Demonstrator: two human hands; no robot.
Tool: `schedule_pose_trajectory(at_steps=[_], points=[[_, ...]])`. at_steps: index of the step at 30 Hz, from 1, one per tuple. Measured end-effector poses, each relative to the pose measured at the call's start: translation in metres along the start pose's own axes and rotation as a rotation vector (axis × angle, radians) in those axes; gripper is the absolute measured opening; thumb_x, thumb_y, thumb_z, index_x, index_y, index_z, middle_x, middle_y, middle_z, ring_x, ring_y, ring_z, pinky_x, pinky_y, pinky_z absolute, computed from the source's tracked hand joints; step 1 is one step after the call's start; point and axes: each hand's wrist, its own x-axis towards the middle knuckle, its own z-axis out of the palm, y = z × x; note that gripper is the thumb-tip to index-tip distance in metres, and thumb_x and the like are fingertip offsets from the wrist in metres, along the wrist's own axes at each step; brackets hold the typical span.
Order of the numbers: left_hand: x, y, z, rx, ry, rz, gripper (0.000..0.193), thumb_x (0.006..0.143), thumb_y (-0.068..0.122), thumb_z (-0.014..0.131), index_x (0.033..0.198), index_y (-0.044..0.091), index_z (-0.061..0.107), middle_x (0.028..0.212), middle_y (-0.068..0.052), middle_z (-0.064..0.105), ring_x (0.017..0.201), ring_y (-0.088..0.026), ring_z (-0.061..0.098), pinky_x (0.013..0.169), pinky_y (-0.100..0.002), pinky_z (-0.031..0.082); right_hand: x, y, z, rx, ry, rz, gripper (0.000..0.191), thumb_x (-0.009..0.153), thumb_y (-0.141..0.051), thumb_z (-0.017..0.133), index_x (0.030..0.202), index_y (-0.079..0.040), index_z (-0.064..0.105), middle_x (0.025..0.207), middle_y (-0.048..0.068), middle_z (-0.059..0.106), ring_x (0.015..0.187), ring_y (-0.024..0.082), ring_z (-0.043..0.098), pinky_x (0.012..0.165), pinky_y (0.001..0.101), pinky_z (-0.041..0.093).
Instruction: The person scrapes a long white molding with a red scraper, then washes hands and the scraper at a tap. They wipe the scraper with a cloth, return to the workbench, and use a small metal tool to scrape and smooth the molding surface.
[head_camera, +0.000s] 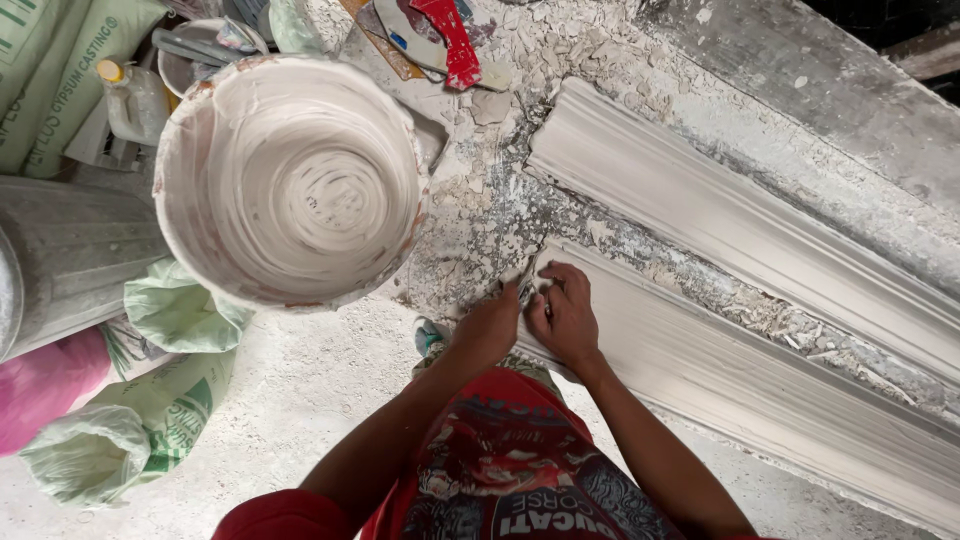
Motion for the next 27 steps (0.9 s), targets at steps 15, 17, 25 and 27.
schedule_pose_trajectory(at_steps=[15, 17, 25, 27], points=[[-0.006, -0.010, -0.015, 0.350, 0.129, 0.202, 0.026, 0.100, 0.012, 0.049, 0.122, 0.002, 0.041, 0.087, -0.022, 0.073, 0.076, -0.040, 0.074, 0.062, -0.054, 0.058, 0.000, -0.006, -0.013, 0.039, -0.008, -0.043, 0.015, 0.080, -0.011, 0.065, 0.073, -0.003, 0.054, 0.124, 0.016, 0.059, 0.113, 0.035, 0.055, 0.098, 0.0449, 0.046], [-0.006, -0.013, -0.017, 0.418, 0.142, 0.238, 0.027, 0.099, 0.013, 0.050, 0.122, 0.003, 0.041, 0.080, -0.019, 0.073, 0.070, -0.038, 0.074, 0.056, -0.051, 0.058, 0.000, -0.005, -0.014, 0.043, -0.014, -0.035, 0.015, 0.078, -0.011, 0.065, 0.072, -0.003, 0.054, 0.124, 0.015, 0.060, 0.113, 0.035, 0.054, 0.098, 0.0456, 0.045], [-0.002, -0.003, -0.022, 0.523, 0.129, 0.271, 0.016, 0.103, 0.016, 0.050, 0.114, 0.006, 0.047, 0.069, -0.014, 0.070, 0.062, -0.033, 0.073, 0.050, -0.047, 0.057, 0.005, -0.003, -0.015, 0.062, -0.012, -0.047, 0.015, 0.074, -0.011, 0.065, 0.073, -0.004, 0.052, 0.124, 0.015, 0.060, 0.119, 0.037, 0.055, 0.103, 0.0492, 0.043], [0.003, 0.005, -0.027, 0.507, 0.081, 0.237, 0.017, 0.100, 0.016, 0.052, 0.114, 0.007, 0.048, 0.070, -0.015, 0.071, 0.063, -0.034, 0.073, 0.051, -0.049, 0.056, 0.009, -0.003, -0.015, 0.065, 0.005, -0.082, 0.015, 0.073, -0.010, 0.065, 0.073, -0.004, 0.052, 0.124, 0.016, 0.060, 0.122, 0.038, 0.054, 0.105, 0.0502, 0.043]])
